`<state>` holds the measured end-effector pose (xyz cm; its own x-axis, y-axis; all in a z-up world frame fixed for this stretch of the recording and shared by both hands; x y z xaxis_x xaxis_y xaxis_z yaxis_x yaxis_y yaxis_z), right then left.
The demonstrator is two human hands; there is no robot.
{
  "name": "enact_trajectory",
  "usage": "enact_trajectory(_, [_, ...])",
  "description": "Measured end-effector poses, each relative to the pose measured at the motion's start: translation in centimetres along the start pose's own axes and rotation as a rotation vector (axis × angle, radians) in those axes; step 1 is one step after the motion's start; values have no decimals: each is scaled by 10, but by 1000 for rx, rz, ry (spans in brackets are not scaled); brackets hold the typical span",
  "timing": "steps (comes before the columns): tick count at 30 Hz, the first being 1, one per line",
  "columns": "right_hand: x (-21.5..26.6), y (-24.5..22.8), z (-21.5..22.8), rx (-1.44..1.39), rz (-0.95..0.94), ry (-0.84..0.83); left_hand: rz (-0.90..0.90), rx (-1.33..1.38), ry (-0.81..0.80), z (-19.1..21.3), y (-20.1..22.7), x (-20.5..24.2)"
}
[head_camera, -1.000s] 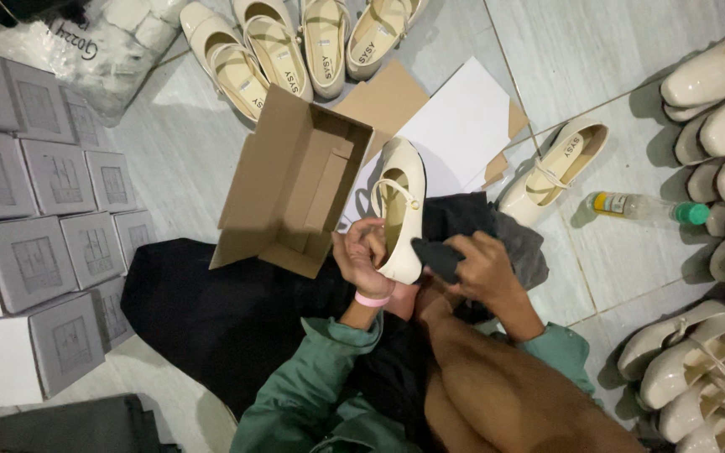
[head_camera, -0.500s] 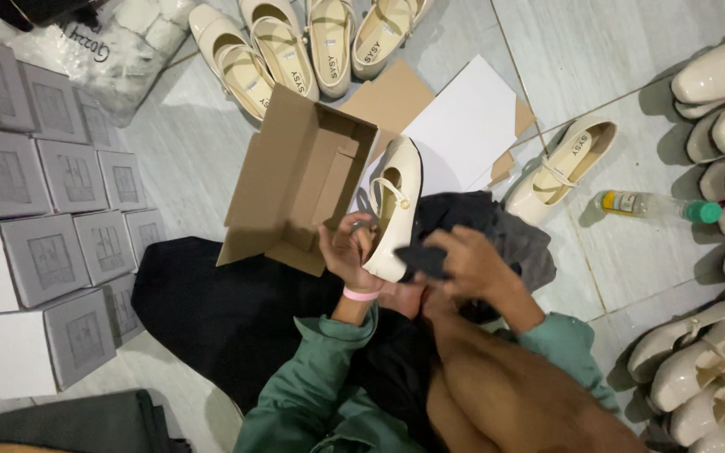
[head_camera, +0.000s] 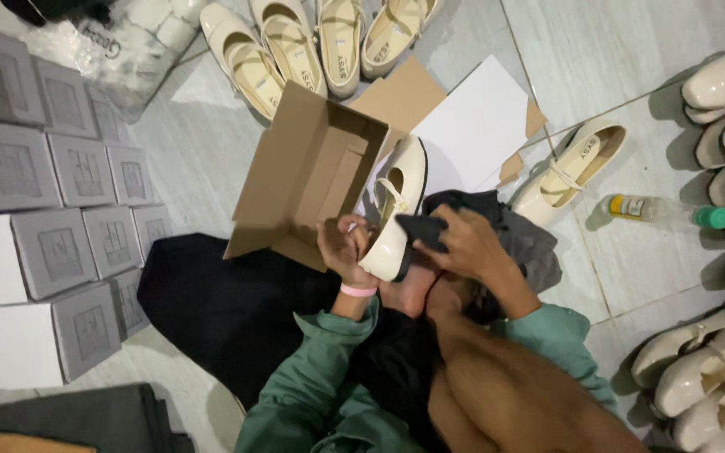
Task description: The person sits on the floor and wipes a pair of white shoes with a dark cloth. They clean the exterior and interior surfaces of both shoes, then place them into a cardboard box and close the lid.
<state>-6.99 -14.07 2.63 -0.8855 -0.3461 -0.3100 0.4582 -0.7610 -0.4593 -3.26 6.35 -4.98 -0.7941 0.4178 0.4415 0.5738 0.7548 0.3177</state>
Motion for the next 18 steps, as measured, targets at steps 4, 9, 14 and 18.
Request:
enact_trajectory(4, [6,-2,2,-63,14,-20,8,22,-25,-1,1,3])
enact_trajectory(9, [19,-16,2,-178,296,-212,-13,-5,22,-4,5,3])
enact_trajectory(14, [21,-1,4,65,205,-197,6,2,89,-8,6,0])
enact_trajectory(18, [20,0,3,150,167,-109,37,52,112,-7,3,3])
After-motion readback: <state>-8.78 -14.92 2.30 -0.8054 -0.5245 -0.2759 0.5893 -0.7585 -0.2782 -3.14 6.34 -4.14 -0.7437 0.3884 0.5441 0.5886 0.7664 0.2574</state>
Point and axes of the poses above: each hand's wrist, its own x-axis away from the middle knuckle, its own z-axis out of the back of the hand, y = z × x, the point moved 1 cm from there along -x, towards the middle knuckle, and after that the axes turned 13 degrees about z, right-handed, at the moved point
